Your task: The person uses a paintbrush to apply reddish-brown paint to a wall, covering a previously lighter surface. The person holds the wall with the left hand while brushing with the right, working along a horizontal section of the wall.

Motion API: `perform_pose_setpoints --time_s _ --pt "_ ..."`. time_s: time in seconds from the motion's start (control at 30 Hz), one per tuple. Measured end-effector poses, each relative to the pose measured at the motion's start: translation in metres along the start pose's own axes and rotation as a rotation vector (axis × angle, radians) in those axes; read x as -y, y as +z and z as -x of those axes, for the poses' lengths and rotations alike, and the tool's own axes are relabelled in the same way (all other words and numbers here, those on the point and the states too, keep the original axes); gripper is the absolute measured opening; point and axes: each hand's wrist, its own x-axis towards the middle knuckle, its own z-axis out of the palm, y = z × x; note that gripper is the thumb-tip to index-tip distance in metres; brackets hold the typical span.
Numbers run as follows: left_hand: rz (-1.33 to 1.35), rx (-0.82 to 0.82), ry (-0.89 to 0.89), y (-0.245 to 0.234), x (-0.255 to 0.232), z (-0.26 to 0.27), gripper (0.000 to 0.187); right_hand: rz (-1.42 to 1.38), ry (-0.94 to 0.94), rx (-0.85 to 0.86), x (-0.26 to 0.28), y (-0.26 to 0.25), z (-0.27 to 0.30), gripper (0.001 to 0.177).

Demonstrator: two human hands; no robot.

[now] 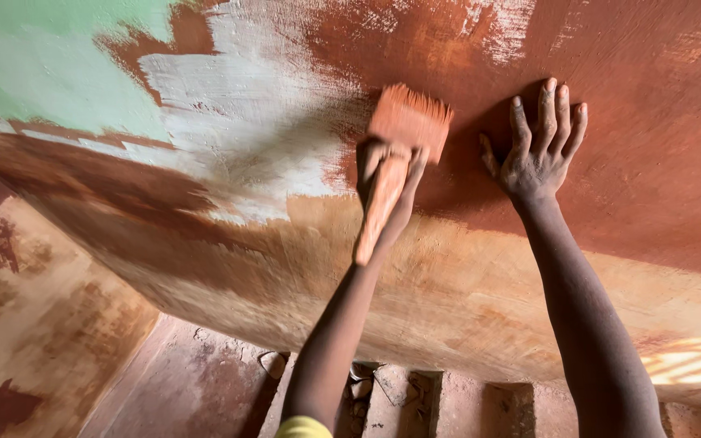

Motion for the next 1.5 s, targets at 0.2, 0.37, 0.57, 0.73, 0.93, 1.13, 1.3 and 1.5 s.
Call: perform_pose_setpoints --time_s 0.2,0.37,0.57,0.73,0.93,1.13,1.3,1.5 --pt "-0.094 0.010 0.024 -0.028 0.015 0.043 0.031 0.031 -0.022 -0.010 -0.003 0.008 0.007 0.082" --pt "0.019 0.023 -0.040 -0.032 0.026 0.053 0.034 0.036 -0.009 0.026 -0.006 0.011 0.008 0.082" --pt "0.024 0.031 -0.058 -0.038 0.038 0.066 0.040 0.042 -0.015 0.000 -0.007 0.016 0.011 0.083" --pt "0.033 0.027 -0.063 -0.040 0.044 0.075 0.045 0.040 -0.017 0.002 -0.008 0.015 0.012 0.082" --pt "0.036 0.011 -0.059 -0.042 0.051 0.081 0.051 0.045 -0.010 0.011 -0.007 0.011 0.011 0.080" --pt "0.047 -0.004 -0.066 -0.043 0.057 0.084 0.057 0.033 -0.006 0.005 -0.005 0.009 0.010 0.077" --pt "0.058 -0.010 -0.081 -0.044 0.052 0.083 0.059 0.048 -0.010 -0.020 -0.008 0.013 0.012 0.075" --pt "-0.094 -0.084 -0.151 -0.052 0.052 0.089 0.047 0.079 -0.033 -0.108 -0.014 0.024 0.010 0.081"
